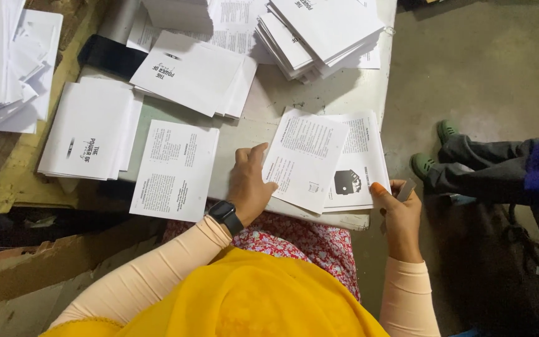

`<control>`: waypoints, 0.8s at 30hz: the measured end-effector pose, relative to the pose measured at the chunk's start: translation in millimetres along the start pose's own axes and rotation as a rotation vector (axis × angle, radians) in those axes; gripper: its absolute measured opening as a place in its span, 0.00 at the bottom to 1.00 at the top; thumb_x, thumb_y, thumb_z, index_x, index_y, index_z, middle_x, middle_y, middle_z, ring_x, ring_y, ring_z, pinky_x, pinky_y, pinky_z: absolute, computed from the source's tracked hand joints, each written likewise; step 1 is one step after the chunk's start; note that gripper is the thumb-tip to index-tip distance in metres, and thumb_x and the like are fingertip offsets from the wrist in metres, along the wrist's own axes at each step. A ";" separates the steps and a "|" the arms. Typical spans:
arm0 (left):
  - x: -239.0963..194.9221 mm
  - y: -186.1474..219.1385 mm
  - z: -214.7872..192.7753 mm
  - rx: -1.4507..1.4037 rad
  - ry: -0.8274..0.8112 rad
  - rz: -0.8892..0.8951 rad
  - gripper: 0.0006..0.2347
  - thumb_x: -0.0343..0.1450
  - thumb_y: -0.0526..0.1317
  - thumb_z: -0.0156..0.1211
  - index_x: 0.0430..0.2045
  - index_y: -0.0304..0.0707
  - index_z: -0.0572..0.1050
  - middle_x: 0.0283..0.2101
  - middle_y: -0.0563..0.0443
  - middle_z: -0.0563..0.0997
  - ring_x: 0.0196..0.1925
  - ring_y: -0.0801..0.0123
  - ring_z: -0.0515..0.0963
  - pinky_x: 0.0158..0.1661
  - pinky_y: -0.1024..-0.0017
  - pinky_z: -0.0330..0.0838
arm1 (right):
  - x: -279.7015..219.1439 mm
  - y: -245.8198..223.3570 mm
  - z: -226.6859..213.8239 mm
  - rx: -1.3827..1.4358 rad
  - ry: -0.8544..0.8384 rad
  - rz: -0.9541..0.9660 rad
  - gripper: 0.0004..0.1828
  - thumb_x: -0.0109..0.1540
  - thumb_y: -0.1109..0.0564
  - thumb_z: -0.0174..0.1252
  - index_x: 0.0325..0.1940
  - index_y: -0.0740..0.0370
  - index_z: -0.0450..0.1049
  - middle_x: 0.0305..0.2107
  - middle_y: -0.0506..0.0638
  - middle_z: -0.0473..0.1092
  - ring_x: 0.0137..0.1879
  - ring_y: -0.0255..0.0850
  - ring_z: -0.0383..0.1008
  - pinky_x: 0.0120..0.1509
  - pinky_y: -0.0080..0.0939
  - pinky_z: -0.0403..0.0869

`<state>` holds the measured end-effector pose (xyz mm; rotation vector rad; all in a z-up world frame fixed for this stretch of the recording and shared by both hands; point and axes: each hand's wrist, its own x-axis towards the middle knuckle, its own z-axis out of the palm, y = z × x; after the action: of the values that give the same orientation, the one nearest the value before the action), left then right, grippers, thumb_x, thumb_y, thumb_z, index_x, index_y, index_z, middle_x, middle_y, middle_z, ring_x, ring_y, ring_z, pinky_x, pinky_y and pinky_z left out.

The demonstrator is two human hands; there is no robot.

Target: Folding printed paper sheets into booklets and organizing them into neat stacks on a work table.

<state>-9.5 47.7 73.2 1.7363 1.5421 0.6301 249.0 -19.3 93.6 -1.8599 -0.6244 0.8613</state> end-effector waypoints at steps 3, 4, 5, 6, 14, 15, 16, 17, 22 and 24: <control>1.5 0.0 -1.2 -0.060 -0.036 -0.024 0.34 0.58 0.26 0.68 0.58 0.30 0.58 0.43 0.36 0.68 0.46 0.39 0.75 0.47 0.51 0.69 | 9.5 15.2 -2.6 0.008 -0.023 -0.066 0.14 0.58 0.55 0.68 0.39 0.61 0.70 0.28 0.45 0.62 0.33 0.34 0.61 0.34 0.27 0.57; 0.5 0.3 -1.4 -0.061 -0.035 -0.024 0.34 0.58 0.26 0.68 0.58 0.30 0.58 0.43 0.36 0.68 0.46 0.39 0.75 0.47 0.51 0.69 | 4.1 10.9 -1.1 0.007 -0.024 -0.067 0.14 0.58 0.55 0.68 0.39 0.61 0.70 0.28 0.45 0.62 0.33 0.34 0.61 0.34 0.27 0.57; -0.5 0.8 -1.1 -0.103 -0.084 -0.066 0.30 0.60 0.27 0.66 0.57 0.30 0.59 0.43 0.34 0.70 0.47 0.38 0.75 0.46 0.52 0.70 | -1.5 6.5 -0.1 0.016 -0.002 -0.048 0.14 0.57 0.55 0.69 0.39 0.59 0.71 0.26 0.45 0.62 0.32 0.34 0.61 0.33 0.28 0.58; -1.5 1.2 -0.8 -0.146 -0.133 -0.108 0.27 0.63 0.28 0.64 0.56 0.30 0.60 0.44 0.32 0.73 0.48 0.37 0.76 0.46 0.52 0.71 | -7.1 2.2 0.9 0.025 0.019 -0.028 0.14 0.56 0.54 0.70 0.38 0.58 0.72 0.25 0.45 0.62 0.30 0.34 0.61 0.33 0.29 0.59; -13.1 9.1 -26.5 -0.453 -0.145 -0.225 0.18 0.64 0.33 0.62 0.49 0.33 0.69 0.38 0.36 0.77 0.37 0.56 0.78 0.33 0.69 0.74 | 17.6 39.5 -10.6 0.057 0.037 -0.025 0.13 0.57 0.55 0.69 0.39 0.57 0.72 0.24 0.44 0.59 0.27 0.33 0.60 0.29 0.27 0.59; -15.5 13.8 -36.5 -0.498 -0.115 -0.234 0.17 0.65 0.32 0.60 0.48 0.31 0.68 0.36 0.38 0.75 0.33 0.64 0.75 0.30 0.74 0.74 | 21.7 44.9 -10.9 0.073 0.039 -0.025 0.13 0.57 0.55 0.69 0.39 0.57 0.72 0.23 0.44 0.59 0.26 0.33 0.60 0.26 0.27 0.58; -16.2 16.2 -41.0 -0.499 -0.113 -0.237 0.17 0.65 0.32 0.60 0.48 0.31 0.68 0.36 0.38 0.75 0.33 0.64 0.75 0.30 0.74 0.74 | 14.7 36.5 -9.0 0.071 0.037 -0.024 0.13 0.57 0.55 0.69 0.39 0.57 0.72 0.23 0.44 0.59 0.26 0.33 0.60 0.26 0.27 0.58; -18.1 18.5 -45.1 -0.532 -0.110 -0.220 0.17 0.66 0.32 0.57 0.49 0.29 0.67 0.37 0.37 0.75 0.31 0.67 0.74 0.27 0.75 0.73 | 7.7 28.2 -7.5 0.061 0.040 -0.007 0.13 0.57 0.54 0.69 0.39 0.56 0.71 0.23 0.44 0.58 0.23 0.34 0.59 0.21 0.27 0.57; -26.5 29.9 -57.5 -0.557 -0.081 -0.157 0.19 0.67 0.31 0.54 0.52 0.26 0.64 0.41 0.30 0.74 0.34 0.65 0.74 0.27 0.76 0.74 | -8.0 13.2 -9.7 -0.098 0.045 -0.079 0.11 0.59 0.53 0.67 0.39 0.57 0.72 0.25 0.43 0.61 0.29 0.33 0.62 0.30 0.28 0.61; -30.6 40.7 -63.8 -0.561 -0.064 -0.103 0.18 0.66 0.29 0.52 0.52 0.26 0.64 0.42 0.29 0.74 0.36 0.63 0.75 0.26 0.76 0.75 | 1.6 22.8 -20.4 -0.640 0.100 -0.365 0.32 0.59 0.33 0.64 0.51 0.60 0.67 0.39 0.58 0.67 0.48 0.54 0.69 0.52 0.55 0.66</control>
<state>-37.4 28.8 147.5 1.2328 1.2449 0.8487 267.1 -38.7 78.4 -2.2247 -1.2344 0.3371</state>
